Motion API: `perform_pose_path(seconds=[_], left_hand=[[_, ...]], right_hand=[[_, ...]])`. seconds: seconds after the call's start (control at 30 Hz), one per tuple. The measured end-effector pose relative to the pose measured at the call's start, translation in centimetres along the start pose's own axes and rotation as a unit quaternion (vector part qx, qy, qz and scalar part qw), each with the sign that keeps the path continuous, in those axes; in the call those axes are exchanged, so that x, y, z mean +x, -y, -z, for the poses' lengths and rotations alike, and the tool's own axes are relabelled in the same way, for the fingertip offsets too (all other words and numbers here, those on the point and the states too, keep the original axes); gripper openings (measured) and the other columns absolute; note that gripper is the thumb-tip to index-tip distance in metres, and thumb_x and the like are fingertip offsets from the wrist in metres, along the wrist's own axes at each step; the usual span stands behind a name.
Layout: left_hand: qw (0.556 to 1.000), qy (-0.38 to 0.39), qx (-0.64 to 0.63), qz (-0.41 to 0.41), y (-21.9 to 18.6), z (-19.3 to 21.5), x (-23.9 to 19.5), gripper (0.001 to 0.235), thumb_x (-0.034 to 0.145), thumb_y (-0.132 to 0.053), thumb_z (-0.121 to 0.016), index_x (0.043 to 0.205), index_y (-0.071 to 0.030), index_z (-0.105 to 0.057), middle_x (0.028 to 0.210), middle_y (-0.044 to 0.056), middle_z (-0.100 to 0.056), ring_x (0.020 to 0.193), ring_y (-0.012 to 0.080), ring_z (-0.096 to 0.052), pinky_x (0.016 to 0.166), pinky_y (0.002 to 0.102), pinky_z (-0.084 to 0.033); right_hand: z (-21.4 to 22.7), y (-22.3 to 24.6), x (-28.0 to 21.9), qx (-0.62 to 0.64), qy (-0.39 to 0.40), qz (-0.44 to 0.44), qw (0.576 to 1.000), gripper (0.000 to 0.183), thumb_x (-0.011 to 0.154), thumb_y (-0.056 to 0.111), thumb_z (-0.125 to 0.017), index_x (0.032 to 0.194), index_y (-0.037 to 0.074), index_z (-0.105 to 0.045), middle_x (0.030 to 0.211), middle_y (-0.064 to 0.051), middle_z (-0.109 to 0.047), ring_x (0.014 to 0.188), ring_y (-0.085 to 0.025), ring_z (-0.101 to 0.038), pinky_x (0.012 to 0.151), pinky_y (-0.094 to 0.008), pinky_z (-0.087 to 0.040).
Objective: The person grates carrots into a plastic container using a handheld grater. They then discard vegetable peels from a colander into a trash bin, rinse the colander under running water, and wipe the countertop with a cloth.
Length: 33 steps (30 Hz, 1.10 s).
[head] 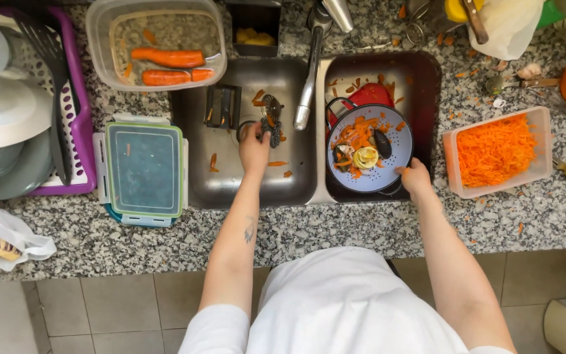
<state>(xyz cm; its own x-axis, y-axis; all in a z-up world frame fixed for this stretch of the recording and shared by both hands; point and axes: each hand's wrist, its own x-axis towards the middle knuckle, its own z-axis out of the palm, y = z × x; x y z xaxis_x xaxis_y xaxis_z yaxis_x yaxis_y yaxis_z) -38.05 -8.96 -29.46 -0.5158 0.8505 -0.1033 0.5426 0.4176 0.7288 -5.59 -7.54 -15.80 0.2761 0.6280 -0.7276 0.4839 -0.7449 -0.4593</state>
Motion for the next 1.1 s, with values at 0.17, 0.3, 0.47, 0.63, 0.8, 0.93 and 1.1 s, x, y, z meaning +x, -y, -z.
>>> perform_pose_path(seconds=[0.17,0.3,0.47,0.63,0.8,0.93,1.1], left_hand=[[0.991,0.065,0.115,-0.036,2.2,-4.5,3.7,0.035,0.076,-0.030,-0.072,0.105,-0.013,-0.065,0.093,0.010,-0.062,0.084,0.0302,-0.065,0.075,0.042,-0.053],[0.985,0.057,0.156,-0.038,5.8,-7.8,4.4,0.013,0.079,-0.032,-0.068,0.087,-0.022,-0.070,0.082,0.001,-0.061,0.077,0.0245,-0.065,0.071,0.037,-0.054],[0.986,0.028,0.158,-0.054,1.2,-3.3,4.6,0.018,0.087,-0.016,-0.054,0.104,-0.012,-0.059,0.090,0.014,-0.061,0.078,0.0341,-0.066,0.070,0.044,-0.055],[0.963,0.088,0.250,-0.047,1.2,-3.6,8.2,0.022,0.089,-0.004,-0.044,0.109,-0.005,-0.055,0.106,0.015,-0.059,0.080,0.0364,-0.068,0.069,0.044,-0.058],[0.944,0.131,0.291,-0.078,1.1,-3.6,8.8,0.023,0.088,-0.003,-0.044,0.107,-0.010,-0.054,0.100,0.014,-0.058,0.075,0.0396,-0.068,0.062,0.047,-0.057],[0.935,0.158,0.290,-0.132,4.4,-6.1,9.6,0.019,0.089,-0.005,-0.045,0.104,-0.010,-0.055,0.093,0.012,-0.060,0.073,0.0382,-0.068,0.061,0.046,-0.057],[0.921,0.150,0.325,-0.153,4.5,-5.2,8.9,0.027,0.080,-0.011,-0.058,0.104,-0.003,-0.050,0.091,0.021,-0.058,0.066,0.0444,-0.066,0.053,0.054,-0.054]], right_hand=[[0.1,0.9,-1.0,0.003,-0.004,-0.005,1.000,0.054,0.093,0.007,-0.051,0.138,-0.012,-0.030,0.138,-0.034,-0.035,0.132,-0.043,-0.029,0.106,-0.056,-0.025],[0.2,1.3,-1.1,-0.009,0.002,-0.020,1.000,0.056,0.093,0.008,-0.051,0.140,-0.011,-0.027,0.138,-0.034,-0.035,0.132,-0.042,-0.028,0.106,-0.056,-0.025],[0.1,-0.8,1.2,-0.018,-0.008,-0.015,1.000,0.054,0.093,0.010,-0.053,0.140,-0.007,-0.031,0.137,-0.031,-0.038,0.131,-0.041,-0.031,0.104,-0.056,-0.028],[-0.2,-2.6,3.1,-0.033,-0.039,-0.036,0.998,0.057,0.093,0.014,-0.054,0.142,-0.005,-0.030,0.139,-0.029,-0.037,0.131,-0.039,-0.032,0.103,-0.054,-0.030],[0.1,-2.9,4.3,-0.038,0.000,-0.055,0.998,0.061,0.086,0.012,-0.059,0.139,-0.006,-0.036,0.136,-0.029,-0.042,0.130,-0.038,-0.036,0.103,-0.054,-0.032],[-0.6,-5.6,7.2,0.031,-0.034,-0.056,0.997,0.056,0.083,0.008,-0.059,0.135,-0.006,-0.042,0.133,-0.026,-0.047,0.128,-0.037,-0.039,0.103,-0.052,-0.033],[-1.3,-7.9,7.9,0.035,-0.071,-0.013,0.997,0.058,0.068,0.012,-0.064,0.124,-0.003,-0.054,0.121,-0.022,-0.058,0.124,-0.033,-0.046,0.104,-0.046,-0.035]])
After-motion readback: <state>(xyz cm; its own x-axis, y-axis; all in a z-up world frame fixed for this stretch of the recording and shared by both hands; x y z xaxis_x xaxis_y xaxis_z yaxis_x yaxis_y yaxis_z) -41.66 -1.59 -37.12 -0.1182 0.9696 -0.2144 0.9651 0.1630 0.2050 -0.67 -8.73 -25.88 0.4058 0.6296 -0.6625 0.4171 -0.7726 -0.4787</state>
